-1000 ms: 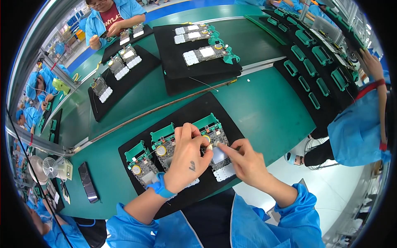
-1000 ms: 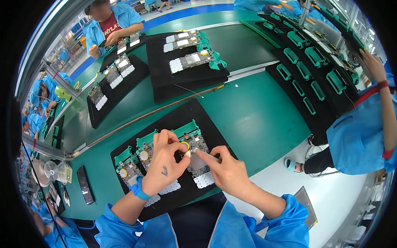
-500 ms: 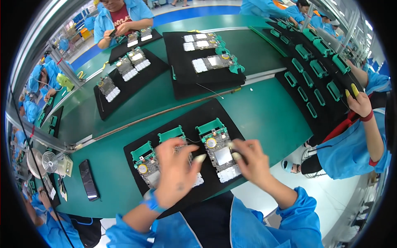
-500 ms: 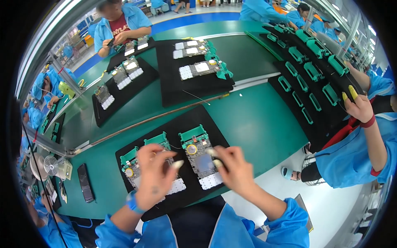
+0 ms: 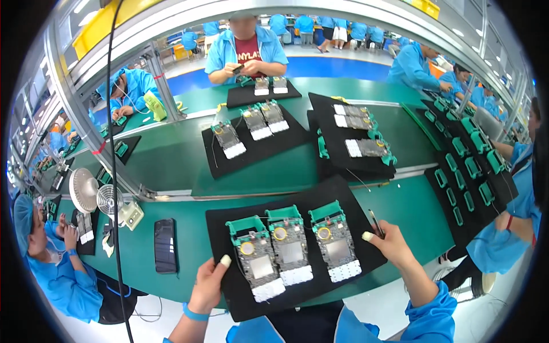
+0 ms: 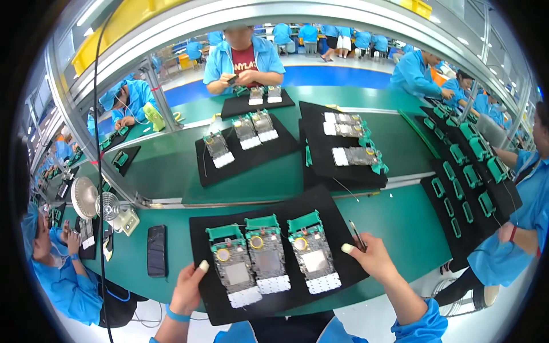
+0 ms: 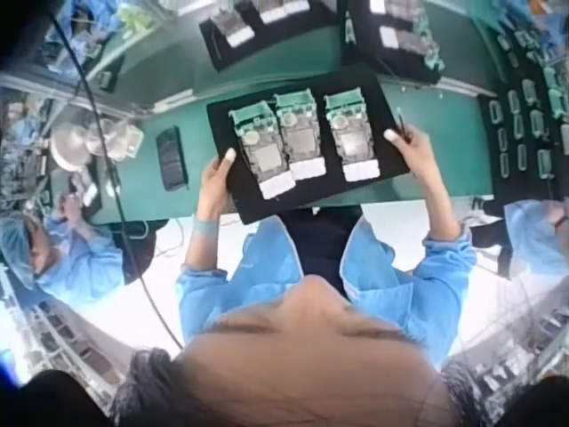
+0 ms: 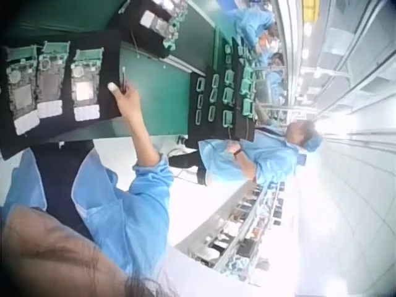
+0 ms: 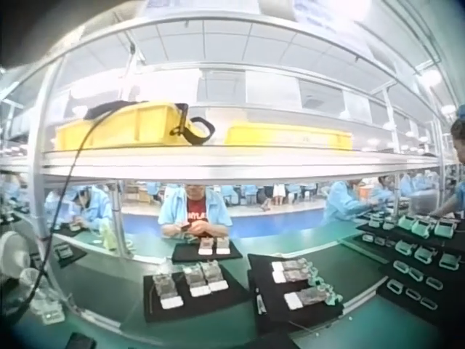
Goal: The person assembles electronic components onto circuit boards on a factory production line, securing them with adhesive tape using a manual applicator tool, then places the assembled circuit board into a plastic housing.
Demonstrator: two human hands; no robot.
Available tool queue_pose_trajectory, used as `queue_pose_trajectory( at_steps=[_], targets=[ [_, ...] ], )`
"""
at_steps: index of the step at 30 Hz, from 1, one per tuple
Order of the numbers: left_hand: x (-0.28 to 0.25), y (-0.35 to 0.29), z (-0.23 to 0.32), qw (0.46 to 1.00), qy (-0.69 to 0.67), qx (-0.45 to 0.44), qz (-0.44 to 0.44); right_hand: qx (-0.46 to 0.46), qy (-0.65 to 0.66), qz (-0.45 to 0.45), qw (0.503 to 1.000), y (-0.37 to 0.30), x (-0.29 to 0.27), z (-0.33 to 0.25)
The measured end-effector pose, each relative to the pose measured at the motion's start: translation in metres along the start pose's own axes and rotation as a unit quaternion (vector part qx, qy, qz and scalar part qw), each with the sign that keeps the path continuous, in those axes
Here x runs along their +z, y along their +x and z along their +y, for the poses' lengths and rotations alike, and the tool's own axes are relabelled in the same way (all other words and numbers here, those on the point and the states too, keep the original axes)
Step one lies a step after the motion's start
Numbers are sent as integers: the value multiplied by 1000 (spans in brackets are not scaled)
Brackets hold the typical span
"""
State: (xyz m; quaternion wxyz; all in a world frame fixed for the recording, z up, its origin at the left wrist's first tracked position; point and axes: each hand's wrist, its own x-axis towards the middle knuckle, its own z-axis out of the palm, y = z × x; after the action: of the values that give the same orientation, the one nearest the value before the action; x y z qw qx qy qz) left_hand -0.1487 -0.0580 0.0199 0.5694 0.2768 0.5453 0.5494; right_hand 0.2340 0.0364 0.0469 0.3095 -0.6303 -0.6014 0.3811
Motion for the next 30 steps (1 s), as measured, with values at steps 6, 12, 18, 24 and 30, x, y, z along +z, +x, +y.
queue_pose_trajectory(
  at_steps=[6,12,18,24,30],
  targets=[
    [-29,67,78,994,-29,96,-39,-180,-71,2,981,120,36,-61],
    [-42,204,117,986,-51,148,-59,-207,-98,7,973,277,77,-100],
    [-35,335,94,978,-15,198,70,-228,-262,244,905,340,101,-124],
    [-65,311,49,830,305,352,308,-43,39,-142,988,216,34,-107],
    [8,210,53,879,273,363,143,190,411,-85,887,131,36,2]
  ],
)
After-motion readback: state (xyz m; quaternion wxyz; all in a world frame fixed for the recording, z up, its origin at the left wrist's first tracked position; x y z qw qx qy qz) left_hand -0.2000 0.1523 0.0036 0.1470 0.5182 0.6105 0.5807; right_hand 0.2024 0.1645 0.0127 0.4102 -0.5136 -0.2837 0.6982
